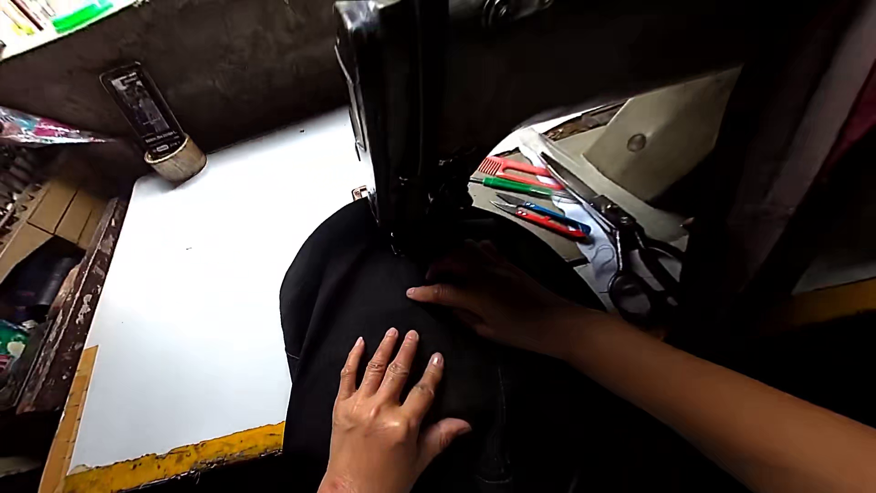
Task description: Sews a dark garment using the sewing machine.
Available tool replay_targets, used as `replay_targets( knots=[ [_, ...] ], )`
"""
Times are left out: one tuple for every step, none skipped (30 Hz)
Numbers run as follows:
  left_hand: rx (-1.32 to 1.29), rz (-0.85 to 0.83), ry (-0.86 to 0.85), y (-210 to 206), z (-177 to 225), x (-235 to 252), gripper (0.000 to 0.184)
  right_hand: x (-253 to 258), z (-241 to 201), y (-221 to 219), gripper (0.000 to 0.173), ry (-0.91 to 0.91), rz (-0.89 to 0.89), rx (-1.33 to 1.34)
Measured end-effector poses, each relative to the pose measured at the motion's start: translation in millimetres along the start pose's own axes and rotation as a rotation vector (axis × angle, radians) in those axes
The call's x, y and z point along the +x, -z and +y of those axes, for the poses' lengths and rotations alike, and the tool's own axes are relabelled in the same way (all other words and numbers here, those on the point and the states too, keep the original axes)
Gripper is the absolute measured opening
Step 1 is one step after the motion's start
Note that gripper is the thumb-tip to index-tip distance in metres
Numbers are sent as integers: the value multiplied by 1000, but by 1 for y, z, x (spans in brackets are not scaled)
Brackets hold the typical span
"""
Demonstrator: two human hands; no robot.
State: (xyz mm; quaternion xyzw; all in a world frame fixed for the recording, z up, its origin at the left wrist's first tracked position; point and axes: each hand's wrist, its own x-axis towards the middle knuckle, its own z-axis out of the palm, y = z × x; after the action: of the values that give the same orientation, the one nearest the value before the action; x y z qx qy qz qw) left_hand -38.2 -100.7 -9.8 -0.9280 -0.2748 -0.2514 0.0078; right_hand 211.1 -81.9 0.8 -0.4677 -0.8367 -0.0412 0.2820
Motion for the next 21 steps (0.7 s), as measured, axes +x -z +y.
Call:
replay_targets(
  knots=[
    [-33, -10, -1, 3, -2, 2, 56, 0, 0, 0, 40, 2, 1, -2],
    [-105, -4, 12, 6, -5, 6, 51, 0, -1, 0, 40, 3, 7, -4],
    [-209, 20, 43, 8, -9, 14, 44, 0, -1, 0, 40, 3, 11, -3],
    [-308, 65, 80, 10, -13, 24, 35, 0, -1, 0, 40, 0, 16, -1],
    [-372, 124, 108, 10, -17, 36, 27, 0, -2, 0, 39, -2, 22, 4],
    [-395, 179, 127, 8, -20, 48, 22, 0, -2, 0, 38, 0, 26, 4],
    [-382, 212, 142, 3, -24, 58, 20, 0, -2, 0, 36, 3, 28, 3],
    [-348, 219, 151, -5, -29, 66, 21, 0, -2, 0, 35, 6, 32, -1],
    [-311, 207, 156, -14, -34, 70, 23, -1, -2, -1, 34, 7, 37, -5],
    [-279, 185, 159, -21, -39, 71, 24, -1, -1, -1, 35, 6, 40, -13],
    [-256, 170, 157, -25, -41, 71, 24, -1, -1, -1, 36, 6, 42, -22],
    [-233, 164, 149, -27, -42, 70, 23, -2, -1, -2, 36, 6, 43, -26],
    [-217, 158, 143, -27, -42, 68, 23, -2, -1, -2, 37, 6, 46, -27],
    [-207, 152, 139, -26, -42, 66, 23, -2, -1, -2, 37, 6, 51, -23],
    [-196, 150, 133, -26, -41, 65, 24, -3, -1, -3, 36, 6, 55, -16],
    [-187, 151, 127, -27, -42, 65, 24, -3, -1, -3, 36, 6, 63, -9],
    [-176, 154, 121, -27, -42, 66, 24, -3, 0, -3, 35, 5, 69, -4],
    [-163, 159, 116, -28, -42, 66, 24, -3, 0, -3, 34, 1, 75, 1],
    [-149, 160, 114, -28, -42, 66, 25, -4, 1, -3, 33, -6, 78, 7],
    [-136, 162, 114, -29, -42, 66, 26, -5, 1, -3, 32, -12, 85, 11],
    [-120, 159, 114, -30, -42, 67, 29, -5, 1, -4, 32, -14, 91, 17]
  ],
)
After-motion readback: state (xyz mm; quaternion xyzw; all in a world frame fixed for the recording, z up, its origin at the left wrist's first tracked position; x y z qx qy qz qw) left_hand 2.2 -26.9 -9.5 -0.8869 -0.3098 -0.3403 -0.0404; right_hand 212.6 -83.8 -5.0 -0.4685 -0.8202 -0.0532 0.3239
